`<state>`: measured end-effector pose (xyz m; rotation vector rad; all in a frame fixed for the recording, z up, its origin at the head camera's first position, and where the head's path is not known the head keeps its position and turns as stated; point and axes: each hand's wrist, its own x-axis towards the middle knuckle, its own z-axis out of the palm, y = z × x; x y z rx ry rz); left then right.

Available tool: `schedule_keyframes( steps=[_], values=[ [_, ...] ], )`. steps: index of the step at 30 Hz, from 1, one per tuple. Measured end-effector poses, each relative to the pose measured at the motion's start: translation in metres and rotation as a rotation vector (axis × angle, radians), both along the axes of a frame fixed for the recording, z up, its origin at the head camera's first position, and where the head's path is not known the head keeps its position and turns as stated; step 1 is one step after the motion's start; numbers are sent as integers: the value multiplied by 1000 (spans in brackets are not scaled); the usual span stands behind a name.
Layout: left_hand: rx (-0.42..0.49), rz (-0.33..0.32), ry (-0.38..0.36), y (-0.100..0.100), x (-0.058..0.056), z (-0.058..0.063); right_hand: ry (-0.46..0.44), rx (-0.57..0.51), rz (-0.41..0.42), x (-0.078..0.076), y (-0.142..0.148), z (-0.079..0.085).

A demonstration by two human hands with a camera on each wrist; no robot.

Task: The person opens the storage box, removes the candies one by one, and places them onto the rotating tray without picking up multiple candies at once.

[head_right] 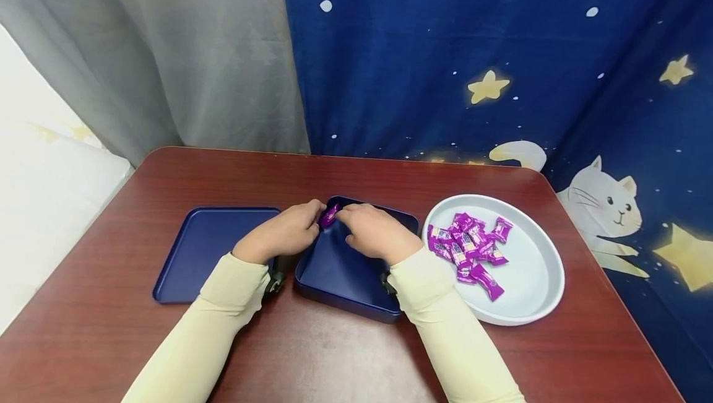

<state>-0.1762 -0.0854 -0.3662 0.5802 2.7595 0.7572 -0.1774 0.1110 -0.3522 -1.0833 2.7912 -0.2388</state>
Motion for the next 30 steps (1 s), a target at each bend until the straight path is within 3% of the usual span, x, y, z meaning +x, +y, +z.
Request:
schedule_keyframes(
  steps=[6,13,21,30],
  values=[
    [3,-14,-4,0,1,2,29,24,18,-1,-8,-4],
    [12,-31,7,-1,1,5,-10,-24,67,-12,-11,-13],
    [16,-29,-3,-2,1,6,-33,0,49,-16,-14,-16],
    [12,-23,-22,-3,0,5,8,52,59,-15,-17,-21]
  ],
)
